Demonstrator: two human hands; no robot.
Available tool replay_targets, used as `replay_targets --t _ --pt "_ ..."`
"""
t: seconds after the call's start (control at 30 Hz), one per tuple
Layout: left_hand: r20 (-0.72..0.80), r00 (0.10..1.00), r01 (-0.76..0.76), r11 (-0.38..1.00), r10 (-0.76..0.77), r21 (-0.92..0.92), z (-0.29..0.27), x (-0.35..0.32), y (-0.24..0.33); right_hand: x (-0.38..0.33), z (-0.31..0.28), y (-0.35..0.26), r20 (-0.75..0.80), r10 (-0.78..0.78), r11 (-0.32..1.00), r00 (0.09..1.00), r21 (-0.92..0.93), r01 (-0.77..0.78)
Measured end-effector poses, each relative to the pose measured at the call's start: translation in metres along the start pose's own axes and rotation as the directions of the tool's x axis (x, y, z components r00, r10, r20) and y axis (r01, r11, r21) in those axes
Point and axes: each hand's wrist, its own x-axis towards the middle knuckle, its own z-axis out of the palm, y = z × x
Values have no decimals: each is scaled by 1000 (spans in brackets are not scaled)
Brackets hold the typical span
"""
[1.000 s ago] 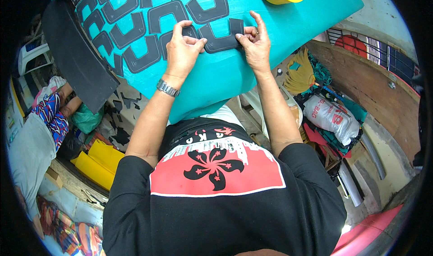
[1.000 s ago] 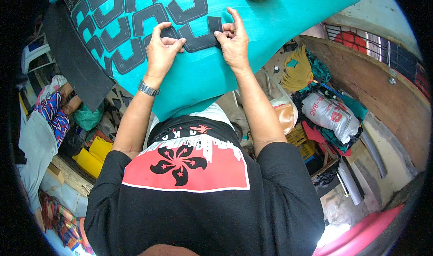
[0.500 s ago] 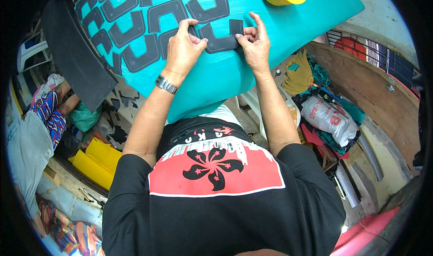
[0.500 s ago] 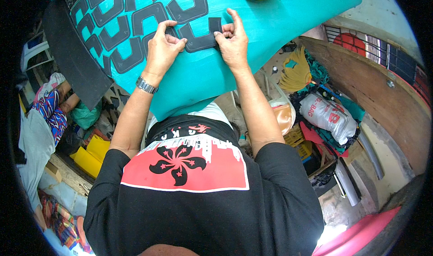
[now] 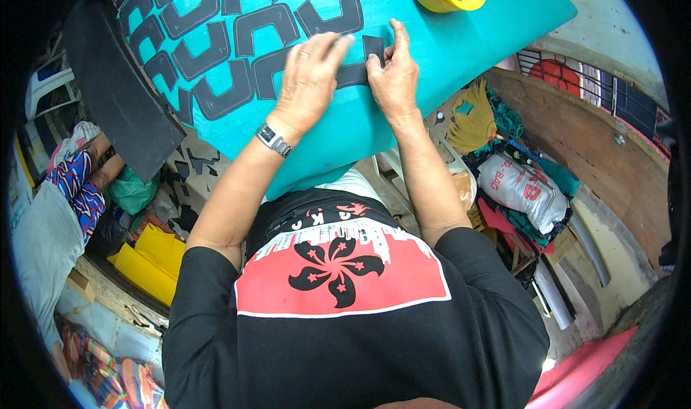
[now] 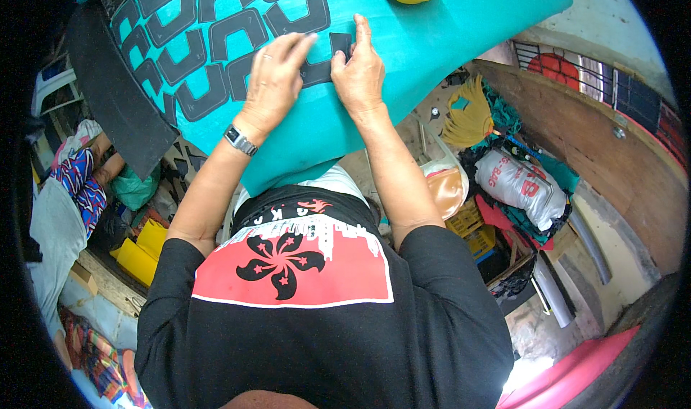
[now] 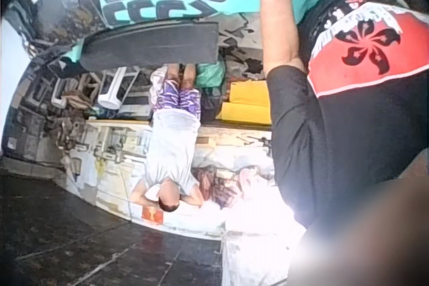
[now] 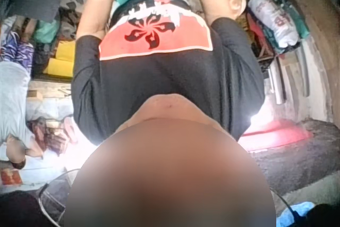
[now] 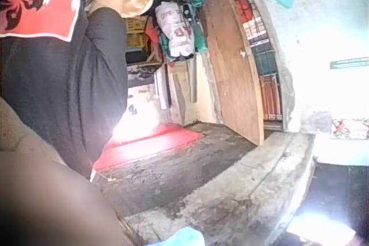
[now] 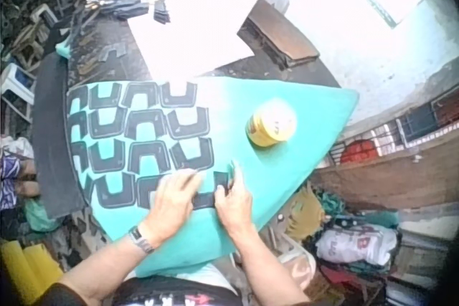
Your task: The person places black U-shaped stickers onto a teal board, pressing each into place. They then use scissors to trim the excess teal material around the applied stickers.
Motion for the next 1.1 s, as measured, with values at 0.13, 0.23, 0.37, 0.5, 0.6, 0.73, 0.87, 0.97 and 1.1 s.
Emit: replay_targets --t 0.13,0.23,0.37,0.5,0.6,0.73,0.87,0.97,1.1 --pt "250 960 -159 981 128 107 16 -19 1 3 -2 0 -78 -211 964 974 -180 195" --pt "209 964 -159 987 163 -37 20 -26 -2 12 -4 6 -94 -353 927 931 -167 335" --pt "227 954 -202 979 194 8 22 -27 0 23 -4 10 -3 -156 987 988 27 156" --pt "240 951 -209 977 195 33 24 -27 3 31 -2 8 41 -120 985 992 131 114" --pt "240 951 -216 975 197 53 25 -28 2 35 -1 6 103 -240 969 965 83 232" --pt "240 951 -213 976 196 49 26 -28 2 41 0 8 114 -286 953 951 139 270" --pt "216 956 -207 978 198 22 23 -28 2 46 2 11 -62 -417 896 907 -198 398" --pt "158 966 -188 976 203 -107 19 -27 -4 49 6 13 -114 -441 866 891 -314 388" --pt "40 997 -55 986 62 -156 11 -33 -22 48 29 9 -62 -475 853 878 -276 443"
